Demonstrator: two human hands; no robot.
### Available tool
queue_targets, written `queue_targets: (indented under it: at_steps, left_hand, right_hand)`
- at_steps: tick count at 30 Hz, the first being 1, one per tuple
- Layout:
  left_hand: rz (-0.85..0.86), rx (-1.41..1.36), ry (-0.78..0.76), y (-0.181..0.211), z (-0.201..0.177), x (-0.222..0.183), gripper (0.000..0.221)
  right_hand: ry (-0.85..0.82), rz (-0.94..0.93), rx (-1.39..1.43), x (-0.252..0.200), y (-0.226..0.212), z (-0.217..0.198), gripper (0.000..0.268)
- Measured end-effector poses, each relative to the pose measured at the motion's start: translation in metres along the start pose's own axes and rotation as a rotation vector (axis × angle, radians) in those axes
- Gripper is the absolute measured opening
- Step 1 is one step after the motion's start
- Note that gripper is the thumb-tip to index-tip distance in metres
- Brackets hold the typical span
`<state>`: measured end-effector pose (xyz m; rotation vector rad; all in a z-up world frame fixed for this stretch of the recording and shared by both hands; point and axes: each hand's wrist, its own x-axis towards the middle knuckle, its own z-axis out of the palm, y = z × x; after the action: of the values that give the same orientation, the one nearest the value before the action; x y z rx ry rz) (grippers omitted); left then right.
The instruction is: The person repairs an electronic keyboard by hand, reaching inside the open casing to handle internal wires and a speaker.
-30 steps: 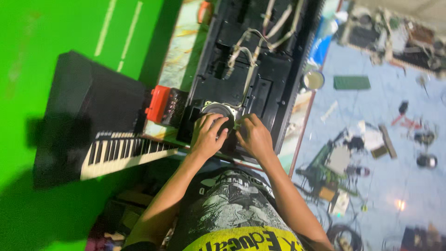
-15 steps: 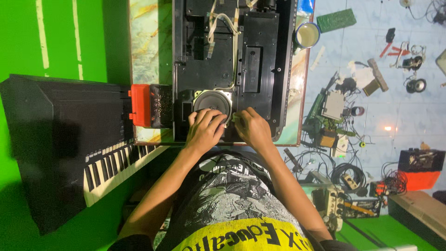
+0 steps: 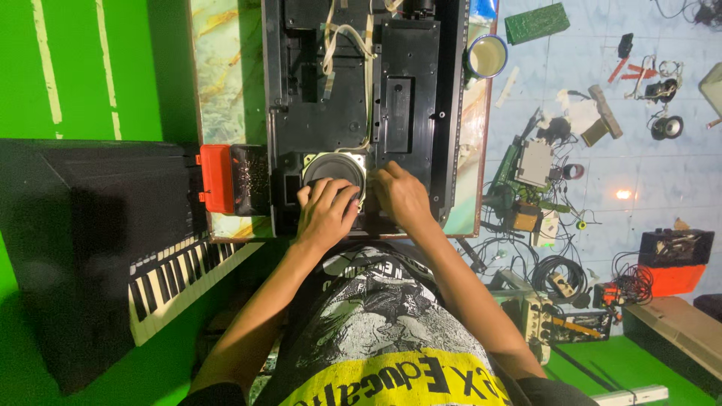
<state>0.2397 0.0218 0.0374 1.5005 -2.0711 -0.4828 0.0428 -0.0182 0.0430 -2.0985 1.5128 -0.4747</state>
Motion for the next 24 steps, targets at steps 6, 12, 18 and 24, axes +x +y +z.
queue_targets:
  at_steps: [6,12,18,24]
  left_hand:
    - [-0.030,0.018,0.021,0.003,0.002,0.003,0.023]
    - [-0.014,0.044,0.046,0.001,0.002,0.002,0.022]
    - [0.003,0.055,0.068,-0.001,0.003,0.003,0.020]
    - [-0.012,0.076,0.057,0.000,0.003,0.003,0.017]
  right_hand:
    - [-0.125,-0.042,-0.022,-0.011,0.000,0.004,0.011]
    - [-0.205,-0.051,0.036,-0.015,-0.003,-0.007,0.018]
    - [-0.161,-0.049,0.018,0.009,0.002,-0.011,0.015]
    - [-0.211,-0.031,0.004,0.000,0.000,-0.009,0.014]
